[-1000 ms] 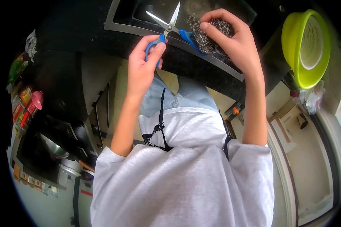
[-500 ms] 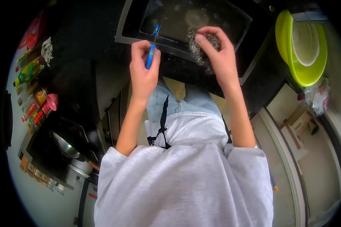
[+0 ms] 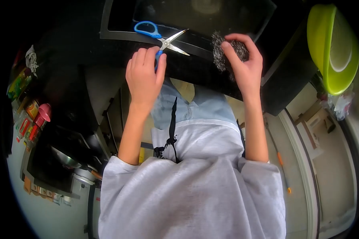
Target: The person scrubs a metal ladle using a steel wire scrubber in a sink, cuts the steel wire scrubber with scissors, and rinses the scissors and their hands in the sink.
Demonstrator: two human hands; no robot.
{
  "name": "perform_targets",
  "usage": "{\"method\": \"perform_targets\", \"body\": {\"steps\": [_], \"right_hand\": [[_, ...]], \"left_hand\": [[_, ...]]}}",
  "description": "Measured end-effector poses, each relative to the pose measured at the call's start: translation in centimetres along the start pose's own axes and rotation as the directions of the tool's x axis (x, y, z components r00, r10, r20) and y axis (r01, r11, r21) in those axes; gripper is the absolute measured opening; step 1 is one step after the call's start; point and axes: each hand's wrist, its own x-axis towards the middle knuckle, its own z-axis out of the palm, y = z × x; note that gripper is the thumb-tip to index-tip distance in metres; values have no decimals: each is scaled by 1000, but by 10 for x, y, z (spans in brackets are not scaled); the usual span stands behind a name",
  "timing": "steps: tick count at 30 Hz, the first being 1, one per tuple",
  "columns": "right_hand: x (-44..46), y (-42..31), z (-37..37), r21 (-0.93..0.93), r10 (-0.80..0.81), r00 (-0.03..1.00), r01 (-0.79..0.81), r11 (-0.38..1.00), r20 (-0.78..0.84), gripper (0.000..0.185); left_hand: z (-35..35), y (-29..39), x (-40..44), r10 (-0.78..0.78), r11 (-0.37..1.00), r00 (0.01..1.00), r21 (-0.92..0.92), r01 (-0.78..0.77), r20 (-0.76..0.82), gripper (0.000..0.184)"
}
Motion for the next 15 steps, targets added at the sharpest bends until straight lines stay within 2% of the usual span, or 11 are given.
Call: {"method": "perform_targets", "body": {"steps": [4,6,7,8,10,11,12,14,15], "right_hand": [[40,3,32,-27,-62,976,69,997,207,30],[52,2,48,-32,-77,958,89,996,277,28],[57,0,55,-31,-108,935,126,992,338,26],[58,-7,59,-33,-103,934,122,992,343,26],[56,-20,63,-180,-54,889,151,972,455,27],[62,-3,65,-123,-152,877,231,965,456,27],[61,-9,65,-123,-152,875,232,965,459,27],[61,-26,66,-228,8,864,125,966,504,27],[61,-21,68,-230,7,864,126,965,504,27]], "left_hand": [[5,-10,-13,-88,996,995,8,88,36,15],[7,-12,-12,-117,991,993,-73,115,-22,17],[7,-12,-13,-142,989,990,-42,142,-16,21],[7,-12,-11,-148,988,989,-43,148,-13,21],[4,-14,-8,-85,994,996,63,86,-23,24],[4,-15,-8,-86,994,995,66,88,-45,26],[3,-16,-8,-88,994,995,66,91,-46,26],[-2,-16,-6,-110,988,993,100,115,-52,29],[0,-18,-3,-111,988,992,99,116,-54,29]]}}
